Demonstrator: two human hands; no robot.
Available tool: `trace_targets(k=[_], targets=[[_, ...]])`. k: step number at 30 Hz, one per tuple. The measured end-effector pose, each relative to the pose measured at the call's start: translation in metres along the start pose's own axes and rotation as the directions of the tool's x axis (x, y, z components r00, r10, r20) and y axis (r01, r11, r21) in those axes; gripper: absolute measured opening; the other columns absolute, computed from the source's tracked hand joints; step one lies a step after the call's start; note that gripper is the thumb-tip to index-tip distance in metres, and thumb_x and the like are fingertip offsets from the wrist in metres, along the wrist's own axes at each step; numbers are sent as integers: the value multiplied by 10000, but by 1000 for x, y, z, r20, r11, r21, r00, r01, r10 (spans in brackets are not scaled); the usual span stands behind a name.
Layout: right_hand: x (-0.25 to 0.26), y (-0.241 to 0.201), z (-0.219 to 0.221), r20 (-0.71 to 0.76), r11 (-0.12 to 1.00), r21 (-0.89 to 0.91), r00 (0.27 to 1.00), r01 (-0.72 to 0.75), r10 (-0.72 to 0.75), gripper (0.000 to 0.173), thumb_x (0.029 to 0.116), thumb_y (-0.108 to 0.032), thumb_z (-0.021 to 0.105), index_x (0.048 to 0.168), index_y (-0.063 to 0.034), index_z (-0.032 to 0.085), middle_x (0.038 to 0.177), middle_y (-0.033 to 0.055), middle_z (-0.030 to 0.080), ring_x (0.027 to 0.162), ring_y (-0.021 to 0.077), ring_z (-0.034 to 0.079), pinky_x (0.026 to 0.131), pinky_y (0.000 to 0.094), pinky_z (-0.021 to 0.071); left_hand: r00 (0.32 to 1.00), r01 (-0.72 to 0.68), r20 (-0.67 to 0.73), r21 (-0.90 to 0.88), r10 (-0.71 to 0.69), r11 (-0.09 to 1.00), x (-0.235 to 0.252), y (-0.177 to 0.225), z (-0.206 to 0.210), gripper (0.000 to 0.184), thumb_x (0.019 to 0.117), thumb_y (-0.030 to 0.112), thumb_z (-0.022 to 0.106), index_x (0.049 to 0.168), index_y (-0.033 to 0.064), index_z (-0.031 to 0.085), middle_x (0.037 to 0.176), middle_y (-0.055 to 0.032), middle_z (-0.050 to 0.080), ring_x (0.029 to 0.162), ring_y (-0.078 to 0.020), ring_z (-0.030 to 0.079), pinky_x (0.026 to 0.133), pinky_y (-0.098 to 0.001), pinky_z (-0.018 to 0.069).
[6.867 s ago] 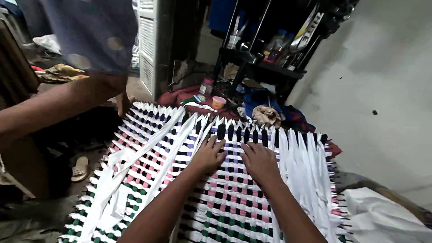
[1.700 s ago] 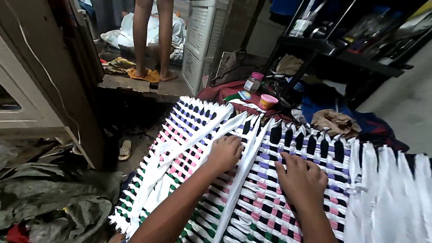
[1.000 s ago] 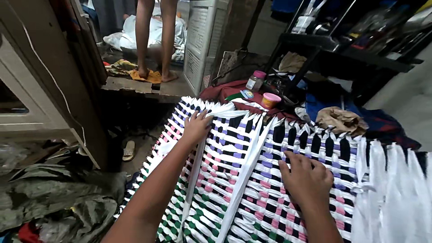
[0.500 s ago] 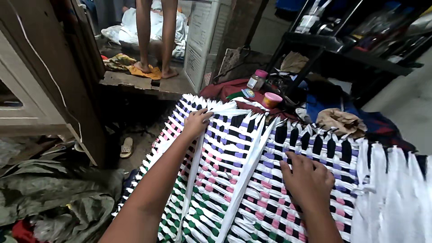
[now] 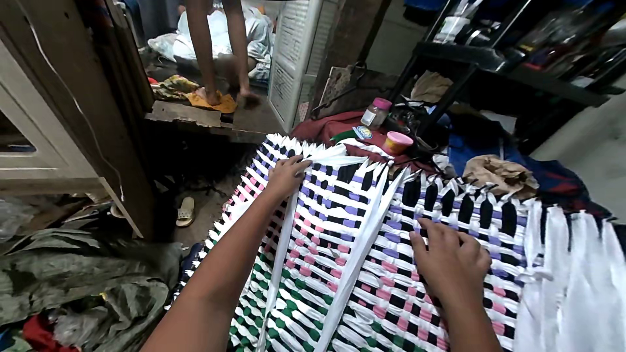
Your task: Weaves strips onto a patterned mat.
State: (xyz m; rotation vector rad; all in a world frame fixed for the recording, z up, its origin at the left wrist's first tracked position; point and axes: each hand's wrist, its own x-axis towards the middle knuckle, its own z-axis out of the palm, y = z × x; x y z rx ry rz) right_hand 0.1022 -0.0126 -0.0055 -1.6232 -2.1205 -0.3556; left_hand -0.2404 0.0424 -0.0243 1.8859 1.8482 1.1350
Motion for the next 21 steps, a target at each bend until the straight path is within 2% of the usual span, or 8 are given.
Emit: trace_targets(k=[15,21], targets=[[0,2,1,-2,1000,22,1000,7,-6,399,1077,-287,512,1400,-73,605,1390,272,580,1346,578,429,1059,791,247,998,-7,60,10,6,1000,2,-2,-8,428,1025,111,580,1446,184,600,1602,-113,426,1451,-436,368,1036,-723,326],[1,2,3,-1,1000,16,1000,-2,2,404,1079,-301,507,1401,-79,606,1392,266,581,1353,567,431,1066,784,244,997,7,82,16,-8,1000,2,0,-10,441,1030,107,572,1461,199,586,1616,-93,409,1455,-426,365,1035,-716,326]])
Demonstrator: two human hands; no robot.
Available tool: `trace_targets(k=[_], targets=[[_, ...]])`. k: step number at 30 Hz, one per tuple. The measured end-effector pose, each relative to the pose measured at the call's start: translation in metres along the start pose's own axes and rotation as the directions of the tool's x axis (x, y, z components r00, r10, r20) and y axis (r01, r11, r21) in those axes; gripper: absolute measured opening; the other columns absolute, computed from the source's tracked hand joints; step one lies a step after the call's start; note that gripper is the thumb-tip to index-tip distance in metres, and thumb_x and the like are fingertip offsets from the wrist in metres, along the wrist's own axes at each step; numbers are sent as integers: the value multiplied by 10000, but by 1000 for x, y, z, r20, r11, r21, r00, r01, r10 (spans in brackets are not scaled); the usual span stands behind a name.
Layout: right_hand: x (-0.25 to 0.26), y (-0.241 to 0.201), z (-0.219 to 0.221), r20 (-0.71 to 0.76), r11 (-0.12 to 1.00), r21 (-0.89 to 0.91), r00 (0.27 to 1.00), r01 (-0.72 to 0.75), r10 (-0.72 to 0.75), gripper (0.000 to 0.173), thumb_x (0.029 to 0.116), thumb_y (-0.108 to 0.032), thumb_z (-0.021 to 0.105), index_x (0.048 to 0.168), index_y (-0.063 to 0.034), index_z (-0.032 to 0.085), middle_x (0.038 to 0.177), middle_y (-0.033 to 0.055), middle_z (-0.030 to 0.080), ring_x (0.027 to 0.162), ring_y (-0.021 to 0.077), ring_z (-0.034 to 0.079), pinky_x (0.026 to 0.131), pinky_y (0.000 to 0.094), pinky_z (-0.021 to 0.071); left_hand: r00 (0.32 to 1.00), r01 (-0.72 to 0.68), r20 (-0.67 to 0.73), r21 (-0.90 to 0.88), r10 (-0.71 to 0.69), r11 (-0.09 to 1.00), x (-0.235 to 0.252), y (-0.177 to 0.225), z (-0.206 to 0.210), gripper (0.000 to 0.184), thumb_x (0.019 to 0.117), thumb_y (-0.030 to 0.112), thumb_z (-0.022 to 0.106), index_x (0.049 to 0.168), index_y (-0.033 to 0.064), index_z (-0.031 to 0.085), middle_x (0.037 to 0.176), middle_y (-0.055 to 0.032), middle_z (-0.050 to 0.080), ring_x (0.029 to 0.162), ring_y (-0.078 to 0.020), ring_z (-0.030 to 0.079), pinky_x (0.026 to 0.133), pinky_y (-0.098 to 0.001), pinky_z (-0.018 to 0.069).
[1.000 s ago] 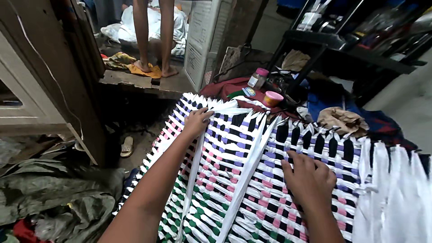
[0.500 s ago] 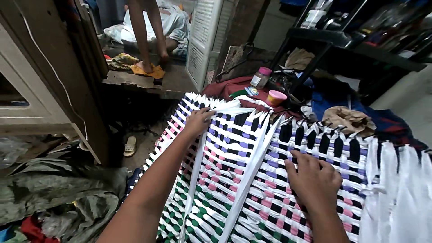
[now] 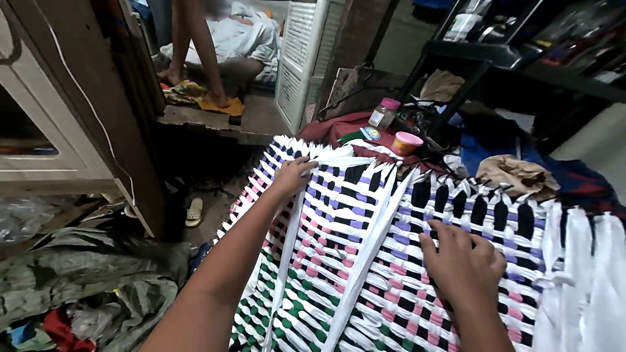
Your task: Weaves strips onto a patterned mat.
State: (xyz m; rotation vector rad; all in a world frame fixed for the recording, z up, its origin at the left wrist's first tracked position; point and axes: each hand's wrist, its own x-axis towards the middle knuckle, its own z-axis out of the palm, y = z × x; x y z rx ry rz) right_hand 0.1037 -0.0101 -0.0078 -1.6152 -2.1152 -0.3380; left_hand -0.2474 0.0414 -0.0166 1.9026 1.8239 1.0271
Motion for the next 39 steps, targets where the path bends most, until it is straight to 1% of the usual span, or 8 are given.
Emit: trace_targets(k=[7,16,19,23,28,32,36,39], targets=[[0,1,1,-9,1000,-3,1000,-3,3,397,1080,-297,506,1400,-84,606,1385,269,582,1344,571,432,1061,778,245,1000,4,3,-3,-4,1000,1,0,1,449,1023,105,587,1461,205,586,1615,-95,407,1463,-431,349,1039,-730,310],[0,-2,-1,-3,1000,-8,1000,-13,13,387,1082,-290,504,1395,-89,609,1395,253,582,1346,559,436,1059,778,246,1000,16,5,28,-16,999,2,2,0,459,1027,124,588,1477,212,568,1616,-86,408,1453,-426,366,1024,-722,328],[1,-2,-1,-19,1000,-15,1000,-8,8,378,1075,-291,521,1380,-93,621,1366,262,601,1328,571,452,1044,782,260,1000,23,6,26,-24,999,2,3,-1,463,1029,124,583,1483,214,560,1621,-80,402,1456,-424,361,1031,-721,321],[0,-3,-2,8,1000,-1,1000,-12,12,391,1080,-287,507,1398,-84,608,1398,264,576,1349,568,430,1063,777,245,1000,18,-2,29,-18,999,2,2,1,465,1028,122,584,1483,217,561,1617,-83,408,1455,-425,362,1029,-722,321],[0,-4,-3,-1,1000,-5,1000,-5,5,382,1082,-282,505,1386,-81,618,1377,284,586,1333,588,439,1050,788,255,1000,8,-10,28,-7,1000,2,0,1,467,1026,124,589,1485,208,559,1611,-92,416,1445,-425,375,1031,-717,327],[0,-4,-3,-11,1000,-13,1000,-7,7,379,1080,-285,510,1382,-86,623,1365,273,599,1330,588,442,1047,786,258,1000,10,-8,28,-9,1000,1,1,1,474,1026,115,584,1489,212,553,1615,-87,408,1446,-428,371,1027,-720,327],[0,-3,-2,2,1000,-10,1000,-19,19,379,1081,-285,509,1389,-93,617,1387,261,588,1344,574,435,1054,783,253,1000,19,-6,31,-19,999,1,2,1,470,1030,121,579,1489,220,553,1614,-80,410,1449,-418,369,1025,-717,330],[-1,-3,-2,-8,1000,-7,1000,-12,12,379,1081,-287,511,1382,-85,620,1375,266,594,1341,577,436,1054,781,253,1000,23,-4,29,-23,999,1,3,0,474,1032,124,579,1494,223,547,1616,-72,408,1459,-420,354,1034,-728,313]])
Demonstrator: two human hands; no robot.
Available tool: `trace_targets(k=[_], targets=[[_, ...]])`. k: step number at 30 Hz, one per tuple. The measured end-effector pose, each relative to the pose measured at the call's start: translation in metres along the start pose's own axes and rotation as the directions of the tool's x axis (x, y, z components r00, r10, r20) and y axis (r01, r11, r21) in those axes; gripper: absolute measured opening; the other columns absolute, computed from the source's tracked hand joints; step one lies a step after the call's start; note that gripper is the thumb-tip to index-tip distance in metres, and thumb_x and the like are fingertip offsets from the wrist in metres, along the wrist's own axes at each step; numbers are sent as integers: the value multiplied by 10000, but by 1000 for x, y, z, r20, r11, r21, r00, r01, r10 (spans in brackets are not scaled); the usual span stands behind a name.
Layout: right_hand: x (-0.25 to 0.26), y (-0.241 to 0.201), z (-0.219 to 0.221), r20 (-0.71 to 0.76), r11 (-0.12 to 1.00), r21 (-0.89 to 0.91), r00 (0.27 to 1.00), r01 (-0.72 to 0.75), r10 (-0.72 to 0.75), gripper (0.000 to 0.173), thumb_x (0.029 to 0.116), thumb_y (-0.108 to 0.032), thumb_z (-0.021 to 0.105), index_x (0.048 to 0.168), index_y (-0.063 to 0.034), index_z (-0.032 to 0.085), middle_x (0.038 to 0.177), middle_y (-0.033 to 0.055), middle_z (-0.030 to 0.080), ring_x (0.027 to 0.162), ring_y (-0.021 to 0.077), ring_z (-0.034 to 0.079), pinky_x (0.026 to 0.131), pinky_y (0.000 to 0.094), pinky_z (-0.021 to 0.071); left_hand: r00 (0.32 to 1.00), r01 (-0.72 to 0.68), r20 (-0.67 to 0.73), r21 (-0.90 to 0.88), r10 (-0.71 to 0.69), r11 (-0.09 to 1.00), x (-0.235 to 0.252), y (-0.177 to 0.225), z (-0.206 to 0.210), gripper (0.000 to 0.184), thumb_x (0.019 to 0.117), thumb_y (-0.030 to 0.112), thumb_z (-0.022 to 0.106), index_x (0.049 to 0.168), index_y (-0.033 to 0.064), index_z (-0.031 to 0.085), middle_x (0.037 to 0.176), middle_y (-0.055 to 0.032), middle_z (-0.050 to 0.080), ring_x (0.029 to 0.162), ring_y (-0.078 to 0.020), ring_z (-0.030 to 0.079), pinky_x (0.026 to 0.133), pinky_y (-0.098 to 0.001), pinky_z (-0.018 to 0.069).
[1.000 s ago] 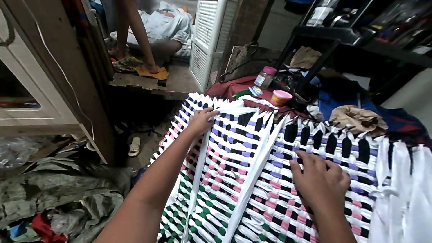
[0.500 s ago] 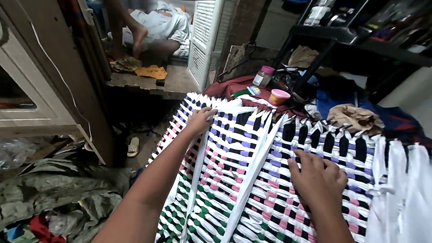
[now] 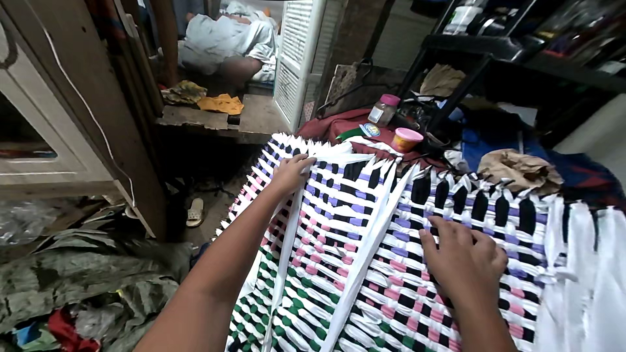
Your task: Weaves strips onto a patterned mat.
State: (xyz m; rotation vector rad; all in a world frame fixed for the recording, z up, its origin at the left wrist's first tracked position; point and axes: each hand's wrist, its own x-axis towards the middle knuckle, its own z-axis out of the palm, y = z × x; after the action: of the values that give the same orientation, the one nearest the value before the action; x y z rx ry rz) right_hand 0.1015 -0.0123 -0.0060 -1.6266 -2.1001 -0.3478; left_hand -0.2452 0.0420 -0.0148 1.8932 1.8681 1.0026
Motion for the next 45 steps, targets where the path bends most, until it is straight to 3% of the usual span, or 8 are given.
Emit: trace_targets(k=[23,45], targets=[[1,-1,-5,61,999,36,998,-21,18,422,1094,-312,464,1421,-70,575,1421,290,541,1358,589,398,1052,783,251,999,-25,20,14,25,1000,-8,-5,-2,492,1035,141,586,1519,196,515,1628,-117,382,1460,-457,340,1057,-721,316],[2,-4,-7,33,998,50,999,-37,35,394,1080,-290,499,1386,-67,606,1382,288,577,1334,593,426,1033,788,274,1000,-9,21,7,9,1000,-8,-4,-2,484,1041,152,580,1518,207,516,1632,-100,381,1458,-446,351,1060,-711,328]])
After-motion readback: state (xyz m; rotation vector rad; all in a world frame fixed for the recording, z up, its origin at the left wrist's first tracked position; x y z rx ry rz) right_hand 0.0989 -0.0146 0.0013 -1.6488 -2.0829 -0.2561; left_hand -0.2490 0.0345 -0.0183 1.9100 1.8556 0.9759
